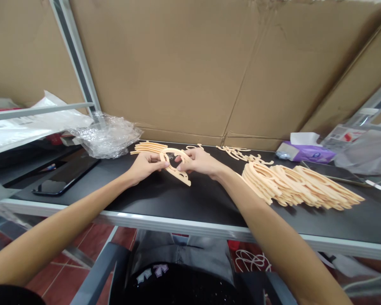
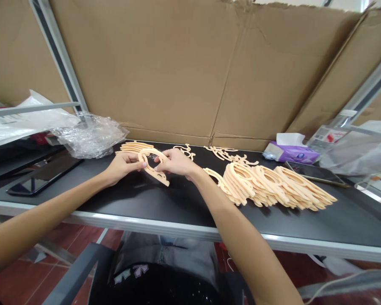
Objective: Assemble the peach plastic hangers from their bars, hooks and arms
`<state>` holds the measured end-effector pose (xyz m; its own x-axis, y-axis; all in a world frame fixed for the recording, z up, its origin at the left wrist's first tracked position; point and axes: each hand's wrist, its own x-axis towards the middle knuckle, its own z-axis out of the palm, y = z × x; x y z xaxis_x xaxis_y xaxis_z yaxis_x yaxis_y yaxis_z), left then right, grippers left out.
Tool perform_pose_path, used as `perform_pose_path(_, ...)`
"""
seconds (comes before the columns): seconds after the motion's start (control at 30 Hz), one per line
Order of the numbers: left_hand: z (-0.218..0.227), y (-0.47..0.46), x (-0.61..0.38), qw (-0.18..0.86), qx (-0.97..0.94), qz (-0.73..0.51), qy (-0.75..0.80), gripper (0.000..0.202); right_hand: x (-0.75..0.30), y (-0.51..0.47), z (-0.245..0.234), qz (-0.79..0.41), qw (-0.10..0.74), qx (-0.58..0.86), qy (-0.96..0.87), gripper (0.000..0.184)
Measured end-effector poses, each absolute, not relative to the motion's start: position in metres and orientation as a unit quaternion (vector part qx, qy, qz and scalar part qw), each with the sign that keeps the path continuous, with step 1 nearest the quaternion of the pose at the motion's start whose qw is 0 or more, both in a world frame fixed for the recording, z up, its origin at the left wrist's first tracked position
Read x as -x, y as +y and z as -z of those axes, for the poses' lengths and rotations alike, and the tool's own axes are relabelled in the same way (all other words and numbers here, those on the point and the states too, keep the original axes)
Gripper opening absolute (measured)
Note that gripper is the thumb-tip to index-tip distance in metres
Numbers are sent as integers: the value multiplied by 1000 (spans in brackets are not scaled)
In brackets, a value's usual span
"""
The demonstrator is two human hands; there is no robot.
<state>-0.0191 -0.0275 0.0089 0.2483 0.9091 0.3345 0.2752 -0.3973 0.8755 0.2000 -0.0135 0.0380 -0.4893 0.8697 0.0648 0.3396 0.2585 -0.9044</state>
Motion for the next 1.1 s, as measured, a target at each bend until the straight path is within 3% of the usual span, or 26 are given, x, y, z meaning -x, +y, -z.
perform_pose_path(0.2,-11,-28,21,310,-690,-485,438,35,-196,-13,-29,-360,342,348,-795,70)
perform_pose_path(0.5,-10,-29,22,268,-676,-513,456,31,-183,-26,-16,-92,287,424,-854,106)
perform_pose_path(0.73,-9,-27,23,254,-663,-520,475,32,-174,-38,-15,-32,270,461,-845,90)
perform_pose_path(1.1,-9,-25,23,276,-658,-509,481,36,-176,-39,-17,-12,292,433,-853,81)
